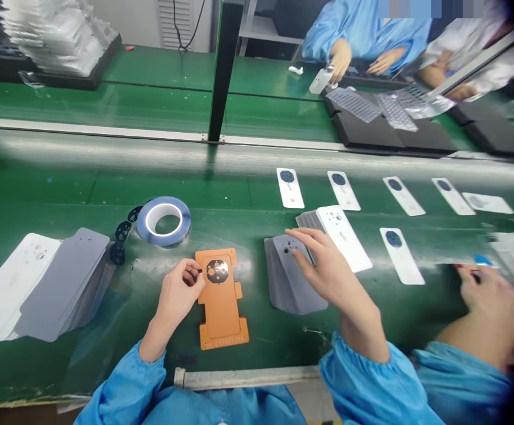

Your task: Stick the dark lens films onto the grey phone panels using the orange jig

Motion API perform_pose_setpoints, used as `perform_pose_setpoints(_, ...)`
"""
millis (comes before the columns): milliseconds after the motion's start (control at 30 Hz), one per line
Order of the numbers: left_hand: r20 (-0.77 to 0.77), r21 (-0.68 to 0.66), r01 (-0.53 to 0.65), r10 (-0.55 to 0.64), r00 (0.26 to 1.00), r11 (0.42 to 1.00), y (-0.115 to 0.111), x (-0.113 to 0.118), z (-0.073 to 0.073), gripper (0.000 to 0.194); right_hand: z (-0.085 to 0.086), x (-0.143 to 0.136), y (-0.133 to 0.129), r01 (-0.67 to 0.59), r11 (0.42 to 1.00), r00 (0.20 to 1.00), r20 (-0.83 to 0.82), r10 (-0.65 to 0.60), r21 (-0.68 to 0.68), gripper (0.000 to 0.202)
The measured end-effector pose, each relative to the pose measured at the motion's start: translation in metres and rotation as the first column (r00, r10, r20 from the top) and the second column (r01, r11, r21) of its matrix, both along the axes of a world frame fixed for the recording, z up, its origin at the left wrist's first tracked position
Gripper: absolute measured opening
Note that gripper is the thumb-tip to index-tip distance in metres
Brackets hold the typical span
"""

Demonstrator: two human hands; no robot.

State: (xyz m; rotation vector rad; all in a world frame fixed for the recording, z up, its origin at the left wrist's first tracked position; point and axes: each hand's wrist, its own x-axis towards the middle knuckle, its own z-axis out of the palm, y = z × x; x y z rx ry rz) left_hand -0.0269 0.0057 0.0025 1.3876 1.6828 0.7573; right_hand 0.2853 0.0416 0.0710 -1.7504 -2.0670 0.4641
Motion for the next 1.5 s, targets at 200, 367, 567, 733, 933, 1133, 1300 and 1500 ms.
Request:
perform_pose_setpoints(200, 0.087, -0.037, 0.059, -0.055, 0.995, 0.998, 0.001, -0.008, -0.001, 0.013, -0.015, 0.05, 0.031, -0.107, 0.967, 0.955, 0.246, 0.165, -0.233, 0.056)
perform_pose_setpoints(367, 0.103, -0.044, 0.081, -0.076, 0.992, 0.996, 0.0, -0.014, 0.006, 0.017, -0.009, 0.053, 0.035, -0.138, 0.964, 0.962, 0.203, 0.186, -0.227, 0.047)
perform_pose_setpoints(567, 0.074, -0.033, 0.063, -0.061, 0.995, 0.997, -0.011, -0.019, 0.013, 0.021, -0.001, 0.054, 0.029, -0.087, 0.983, 0.975, 0.188, 0.117, -0.163, 0.038)
perform_pose_setpoints(733, 0.078, -0.035, 0.064, -0.061, 0.995, 0.997, -0.02, -0.022, 0.009, 0.021, -0.012, 0.055, 0.032, -0.165, 0.964, 0.959, 0.196, 0.206, -0.206, 0.056)
perform_pose_setpoints(933, 0.08, -0.019, 0.063, -0.061, 0.995, 0.998, -0.027, -0.025, 0.006, 0.022, -0.01, 0.055, 0.038, -0.206, 0.94, 0.949, 0.177, 0.259, -0.271, 0.051)
perform_pose_setpoints(1133, 0.056, -0.007, 0.06, -0.059, 0.997, 0.998, -0.03, -0.025, 0.008, 0.023, -0.01, 0.056, 0.033, -0.188, 0.958, 0.962, 0.158, 0.224, -0.217, 0.045)
perform_pose_setpoints(1300, 0.041, -0.001, 0.069, -0.069, 0.997, 0.998, -0.03, -0.025, 0.006, 0.024, -0.01, 0.055, 0.038, -0.236, 0.932, 0.948, 0.147, 0.283, -0.274, 0.05)
perform_pose_setpoints(1500, 0.041, -0.012, 0.043, -0.042, 0.998, 0.999, -0.036, -0.026, 0.006, 0.027, 0.003, 0.052, 0.03, -0.14, 0.983, 0.99, 0.019, 0.143, -0.117, 0.037)
